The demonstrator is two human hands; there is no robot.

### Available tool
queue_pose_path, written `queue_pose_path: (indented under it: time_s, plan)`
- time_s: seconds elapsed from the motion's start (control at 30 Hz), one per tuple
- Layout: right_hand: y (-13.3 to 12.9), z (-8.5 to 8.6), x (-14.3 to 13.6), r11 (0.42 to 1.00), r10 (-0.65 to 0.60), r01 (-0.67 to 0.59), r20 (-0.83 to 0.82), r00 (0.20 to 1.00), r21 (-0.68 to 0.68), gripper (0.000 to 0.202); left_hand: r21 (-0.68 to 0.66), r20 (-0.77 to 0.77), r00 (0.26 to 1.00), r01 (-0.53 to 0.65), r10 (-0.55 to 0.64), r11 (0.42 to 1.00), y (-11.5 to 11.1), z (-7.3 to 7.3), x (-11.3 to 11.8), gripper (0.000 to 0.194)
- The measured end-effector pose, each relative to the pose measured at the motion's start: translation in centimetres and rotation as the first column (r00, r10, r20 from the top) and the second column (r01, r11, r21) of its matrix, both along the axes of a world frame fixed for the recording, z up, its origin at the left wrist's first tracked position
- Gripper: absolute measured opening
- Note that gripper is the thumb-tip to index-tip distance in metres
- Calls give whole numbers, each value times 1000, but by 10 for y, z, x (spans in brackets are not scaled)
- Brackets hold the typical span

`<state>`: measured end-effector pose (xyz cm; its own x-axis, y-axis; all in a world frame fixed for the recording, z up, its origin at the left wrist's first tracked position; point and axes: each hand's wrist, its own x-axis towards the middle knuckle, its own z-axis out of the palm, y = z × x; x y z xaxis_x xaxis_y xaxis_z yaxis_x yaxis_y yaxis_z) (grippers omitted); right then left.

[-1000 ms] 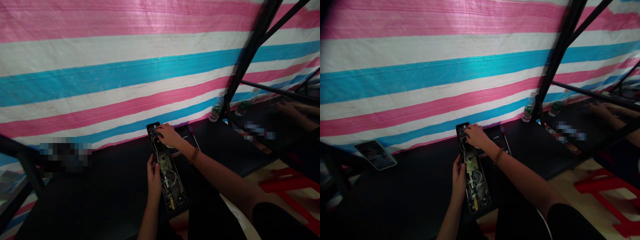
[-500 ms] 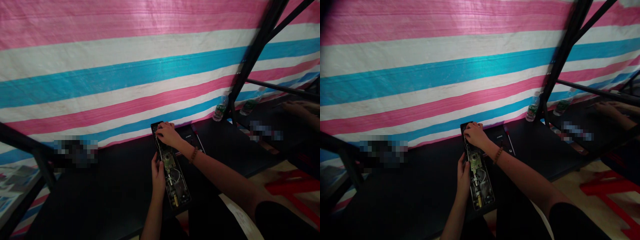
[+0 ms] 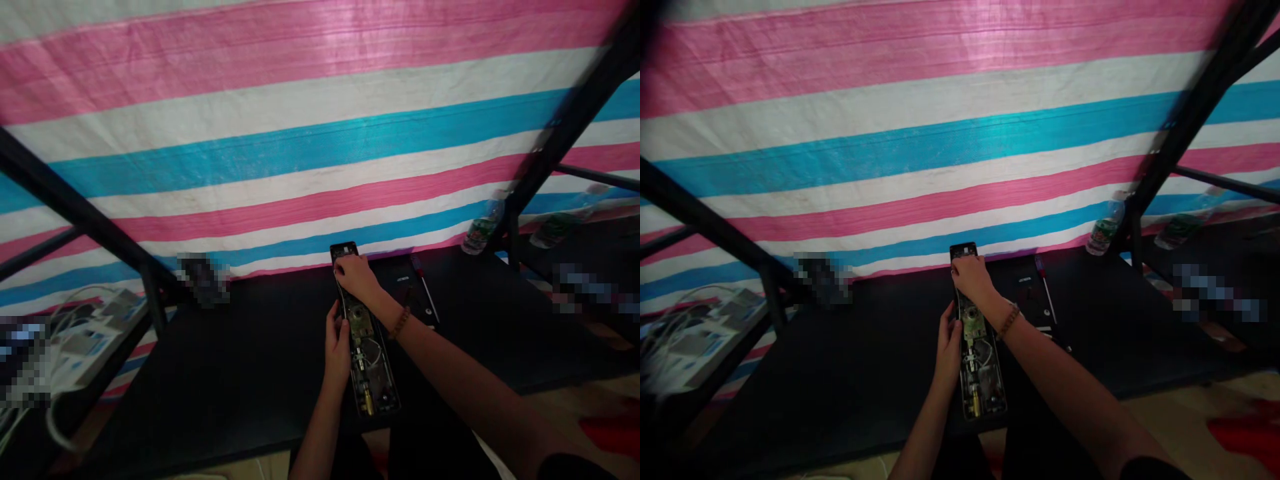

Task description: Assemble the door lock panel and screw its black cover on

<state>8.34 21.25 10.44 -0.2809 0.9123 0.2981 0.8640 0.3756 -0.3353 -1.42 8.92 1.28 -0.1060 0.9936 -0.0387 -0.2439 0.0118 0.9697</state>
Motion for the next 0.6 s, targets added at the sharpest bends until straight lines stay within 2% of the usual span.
queue_pose_path:
  time_s: [0.23, 0.43, 0.6]
  plan:
    - [-1, -16, -3, 998, 17, -8, -129, 992, 68, 15, -32, -22, 1000, 13, -14, 999, 1, -2, -4, 72]
    - [1, -18, 2, 998, 49, -39, -175, 983, 56, 15, -28, -43, 999, -2, 1, 1000, 1, 0, -1, 75]
    - [1, -16, 2, 998, 37, -31, -119, 992, 49, 15, 4, -37, 999, -5, 5, 1000, 1, -2, 0, 70]
